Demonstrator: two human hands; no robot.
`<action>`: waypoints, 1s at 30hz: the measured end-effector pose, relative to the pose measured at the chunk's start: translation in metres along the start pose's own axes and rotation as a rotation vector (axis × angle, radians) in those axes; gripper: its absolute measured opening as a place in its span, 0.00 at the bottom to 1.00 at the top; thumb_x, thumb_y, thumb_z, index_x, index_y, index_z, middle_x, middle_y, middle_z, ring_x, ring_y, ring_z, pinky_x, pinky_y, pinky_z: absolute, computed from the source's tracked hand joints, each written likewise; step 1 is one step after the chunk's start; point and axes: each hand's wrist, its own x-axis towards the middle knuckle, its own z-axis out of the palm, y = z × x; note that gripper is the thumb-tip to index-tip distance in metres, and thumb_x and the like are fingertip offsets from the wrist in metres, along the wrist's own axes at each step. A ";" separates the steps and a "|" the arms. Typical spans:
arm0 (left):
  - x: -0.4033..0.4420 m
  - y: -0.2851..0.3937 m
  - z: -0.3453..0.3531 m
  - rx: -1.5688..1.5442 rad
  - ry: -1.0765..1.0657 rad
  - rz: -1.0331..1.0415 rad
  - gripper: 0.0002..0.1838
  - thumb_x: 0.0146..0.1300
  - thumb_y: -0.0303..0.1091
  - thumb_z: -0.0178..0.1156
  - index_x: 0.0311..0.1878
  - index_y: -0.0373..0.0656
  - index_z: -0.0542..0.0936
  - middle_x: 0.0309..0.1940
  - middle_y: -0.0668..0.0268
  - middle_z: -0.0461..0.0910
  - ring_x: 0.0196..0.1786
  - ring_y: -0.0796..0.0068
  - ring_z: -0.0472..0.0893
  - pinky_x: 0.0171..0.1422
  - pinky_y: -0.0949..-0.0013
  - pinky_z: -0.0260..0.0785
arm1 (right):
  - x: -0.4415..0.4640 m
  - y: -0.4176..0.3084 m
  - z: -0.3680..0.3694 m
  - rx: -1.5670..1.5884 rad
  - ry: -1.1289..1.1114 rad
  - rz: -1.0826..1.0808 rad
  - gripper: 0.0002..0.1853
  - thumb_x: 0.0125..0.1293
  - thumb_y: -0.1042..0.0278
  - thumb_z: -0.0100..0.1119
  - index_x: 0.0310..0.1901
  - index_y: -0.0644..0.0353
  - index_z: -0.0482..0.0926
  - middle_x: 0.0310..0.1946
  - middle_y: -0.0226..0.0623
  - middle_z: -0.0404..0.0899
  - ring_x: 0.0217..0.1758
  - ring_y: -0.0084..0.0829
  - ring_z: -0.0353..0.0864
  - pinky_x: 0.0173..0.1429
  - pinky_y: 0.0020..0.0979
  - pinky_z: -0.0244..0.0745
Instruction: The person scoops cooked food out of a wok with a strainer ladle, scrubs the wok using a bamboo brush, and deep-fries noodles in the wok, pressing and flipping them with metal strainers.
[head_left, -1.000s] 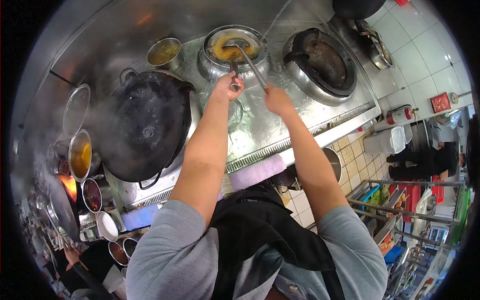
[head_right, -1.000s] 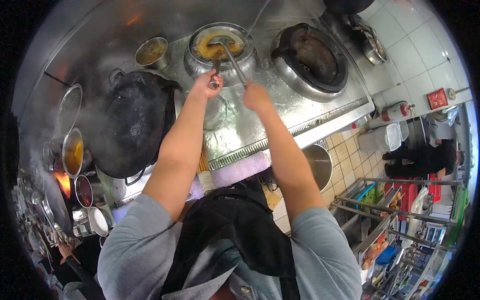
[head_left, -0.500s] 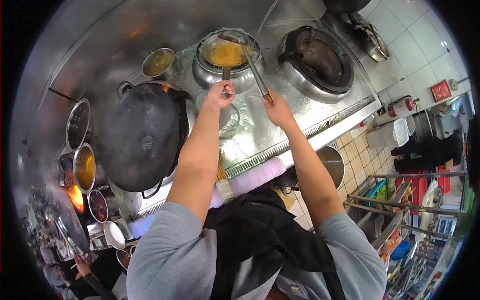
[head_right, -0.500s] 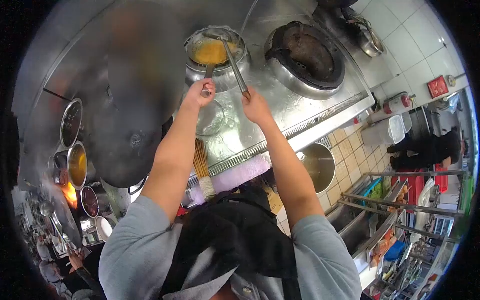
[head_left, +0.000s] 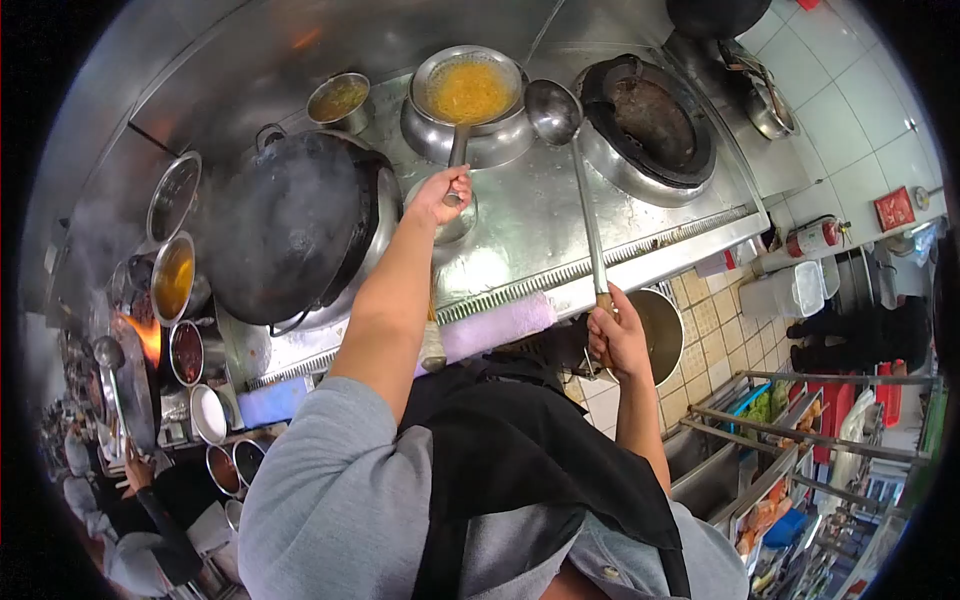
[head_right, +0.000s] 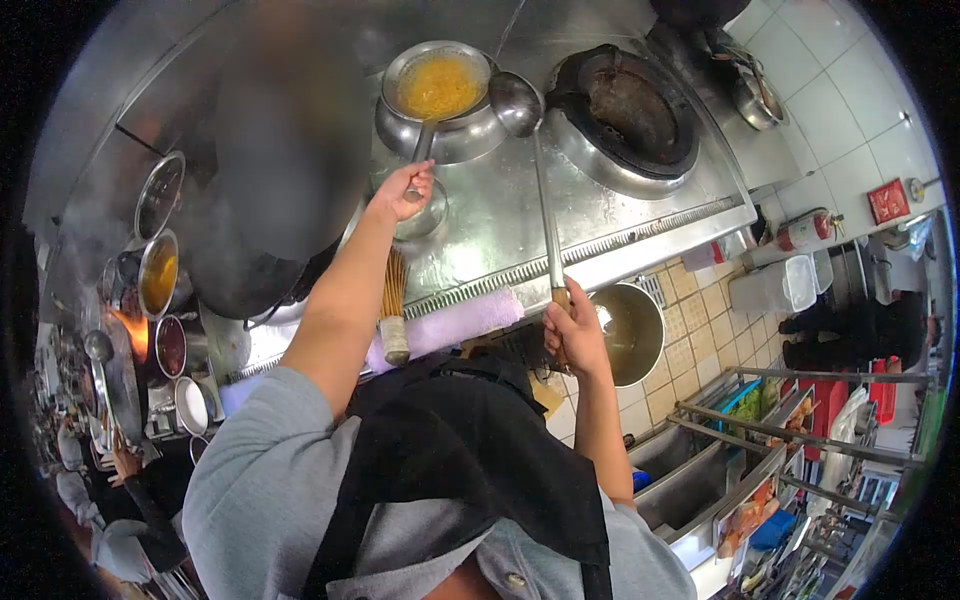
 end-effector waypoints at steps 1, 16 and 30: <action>-0.014 -0.008 0.006 -0.002 0.006 0.006 0.06 0.59 0.26 0.49 0.28 0.42 0.64 0.16 0.74 0.62 0.16 0.86 0.63 0.20 0.81 0.57 | -0.007 -0.001 -0.005 0.027 -0.009 -0.007 0.29 0.62 0.75 0.48 0.64 0.57 0.50 0.19 0.29 0.62 0.15 0.19 0.60 0.18 0.20 0.58; -0.190 -0.166 -0.008 -0.270 0.203 0.042 0.06 0.60 0.27 0.51 0.39 0.40 0.66 0.20 0.72 0.66 0.18 0.86 0.65 0.19 0.83 0.57 | 0.091 -0.071 0.008 -0.590 -0.067 -0.242 0.22 0.59 0.71 0.49 0.55 0.66 0.62 0.17 0.30 0.68 0.11 0.19 0.63 0.13 0.22 0.57; -0.155 -0.170 -0.047 -0.449 0.119 -0.002 0.12 0.65 0.42 0.44 0.38 0.42 0.66 0.21 0.69 0.67 0.16 0.83 0.65 0.18 0.79 0.61 | 0.213 -0.066 0.096 1.023 -0.563 0.561 0.04 0.59 0.77 0.41 0.27 0.64 0.61 0.16 0.27 0.61 0.16 0.18 0.64 0.22 0.20 0.64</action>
